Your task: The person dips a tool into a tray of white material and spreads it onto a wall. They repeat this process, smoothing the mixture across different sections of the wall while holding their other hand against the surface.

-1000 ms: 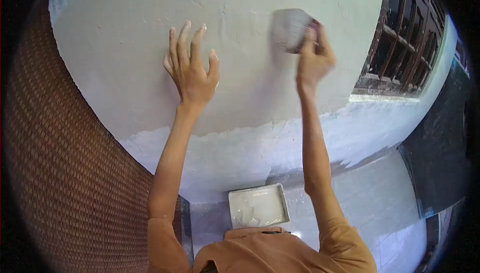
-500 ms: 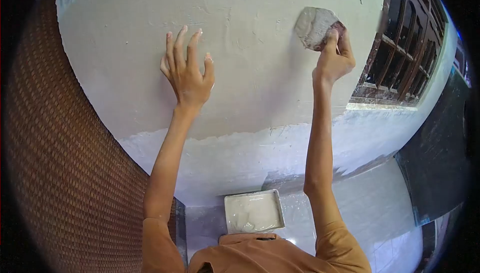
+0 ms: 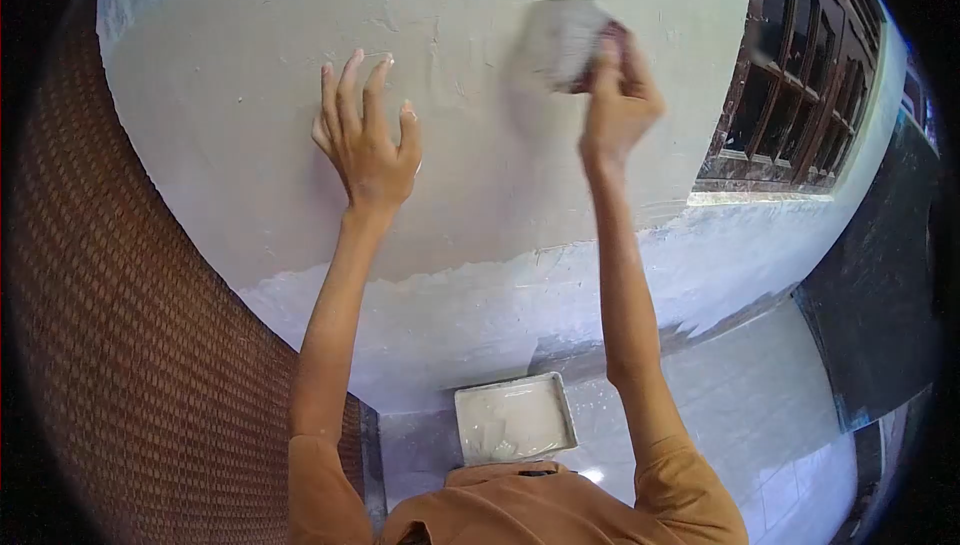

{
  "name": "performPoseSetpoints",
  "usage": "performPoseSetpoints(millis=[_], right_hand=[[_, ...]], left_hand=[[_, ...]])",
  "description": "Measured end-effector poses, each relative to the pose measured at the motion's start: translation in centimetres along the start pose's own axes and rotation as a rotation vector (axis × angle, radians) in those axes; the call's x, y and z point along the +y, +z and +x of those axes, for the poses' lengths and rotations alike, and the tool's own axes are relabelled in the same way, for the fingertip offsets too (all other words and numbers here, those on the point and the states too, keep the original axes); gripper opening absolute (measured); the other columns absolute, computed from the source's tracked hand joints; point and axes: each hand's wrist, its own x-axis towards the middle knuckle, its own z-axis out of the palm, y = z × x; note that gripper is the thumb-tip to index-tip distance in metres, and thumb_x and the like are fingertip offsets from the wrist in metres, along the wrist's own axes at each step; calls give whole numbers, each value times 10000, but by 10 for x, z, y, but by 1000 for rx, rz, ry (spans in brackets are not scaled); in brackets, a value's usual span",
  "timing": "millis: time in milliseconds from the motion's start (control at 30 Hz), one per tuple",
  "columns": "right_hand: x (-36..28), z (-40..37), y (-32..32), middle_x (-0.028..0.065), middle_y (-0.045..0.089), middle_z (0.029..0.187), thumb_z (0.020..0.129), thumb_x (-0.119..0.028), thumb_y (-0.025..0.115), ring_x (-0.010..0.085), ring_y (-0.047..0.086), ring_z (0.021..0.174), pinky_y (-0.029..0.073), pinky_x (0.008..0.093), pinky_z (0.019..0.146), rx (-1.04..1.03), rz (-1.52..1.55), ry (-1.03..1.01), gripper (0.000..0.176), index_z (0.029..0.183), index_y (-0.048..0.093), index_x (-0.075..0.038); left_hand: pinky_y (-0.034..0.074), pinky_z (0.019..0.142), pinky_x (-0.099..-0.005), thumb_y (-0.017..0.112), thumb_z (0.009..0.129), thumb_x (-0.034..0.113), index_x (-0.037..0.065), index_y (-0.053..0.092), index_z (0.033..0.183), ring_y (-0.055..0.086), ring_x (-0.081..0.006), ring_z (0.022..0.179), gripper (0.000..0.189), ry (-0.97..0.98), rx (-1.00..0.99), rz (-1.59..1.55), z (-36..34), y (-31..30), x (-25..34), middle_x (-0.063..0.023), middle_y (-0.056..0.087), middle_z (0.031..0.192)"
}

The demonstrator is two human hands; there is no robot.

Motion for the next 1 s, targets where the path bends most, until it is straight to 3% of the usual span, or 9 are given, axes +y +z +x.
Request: performPoseSetpoints(millis=[100, 167, 233, 300, 467, 600, 700, 867, 1000], right_hand=[[0, -33, 32, 83, 697, 859, 916, -108, 628, 105, 630, 751, 523, 279, 717, -218, 75, 8, 327, 1194, 625, 65], [17, -28, 22, 86, 697, 865, 918, -94, 621, 111, 633, 744, 530, 269, 675, -227, -17, -20, 315, 1202, 630, 42], [7, -14, 4, 94, 698, 910, 923, -76, 604, 121, 639, 740, 532, 256, 614, -38, -28, 78, 308, 1211, 627, 33], [-1, -1, -3, 110, 696, 939, 929, -68, 593, 123, 627, 701, 519, 242, 550, 57, 123, -27, 317, 1227, 613, 38], [5, -38, 21, 90, 699, 921, 932, -130, 632, 95, 598, 691, 504, 252, 634, -238, -52, 56, 325, 1205, 628, 46], [14, -30, 10, 97, 696, 920, 935, -99, 620, 91, 600, 689, 510, 253, 628, -201, -62, 140, 315, 1203, 619, 66], [-1, -6, -8, 88, 692, 909, 959, -67, 567, 96, 614, 715, 532, 252, 638, 67, 125, -7, 288, 1216, 615, 54], [10, -40, 16, 99, 700, 899, 929, -140, 639, 107, 613, 731, 511, 262, 669, -202, 24, 62, 351, 1231, 615, 38], [28, -36, 7, 97, 701, 861, 939, -111, 612, 106, 598, 675, 503, 256, 596, -136, -131, 44, 313, 1222, 627, 22]], left_hand=[[215, 1053, -558, 563, 855, 241, 177, 501, 1350, 248, -348, 1412, 503, -10, 7, -18, 2, 5, 7, -91, 394, 1459], [212, 1052, -560, 564, 849, 239, 171, 502, 1346, 249, -352, 1410, 505, 21, -26, -18, 1, 4, 7, -91, 396, 1458], [203, 1059, -565, 562, 863, 237, 186, 486, 1362, 236, -349, 1417, 507, 8, -36, -18, -1, -2, 2, -80, 389, 1466], [193, 1067, -569, 560, 877, 236, 201, 469, 1377, 223, -346, 1424, 509, -15, -47, -24, -2, -4, -3, -69, 382, 1474], [200, 1067, -552, 565, 867, 237, 198, 473, 1372, 218, -343, 1427, 515, -20, -16, -25, -2, 2, -2, -67, 377, 1481], [198, 1073, -543, 570, 863, 238, 193, 471, 1375, 223, -344, 1425, 523, -4, -61, -13, -4, -2, -2, -67, 377, 1481], [197, 1075, -537, 573, 861, 235, 192, 467, 1380, 230, -342, 1422, 531, -10, -59, 35, -2, -6, -7, -68, 377, 1481], [219, 1032, -547, 559, 851, 235, 173, 512, 1341, 255, -342, 1408, 496, -8, 26, -21, 1, 7, -3, -78, 407, 1452], [216, 1033, -547, 563, 850, 227, 173, 516, 1334, 252, -343, 1407, 490, 19, 25, -28, 0, 4, 1, -74, 405, 1453]])
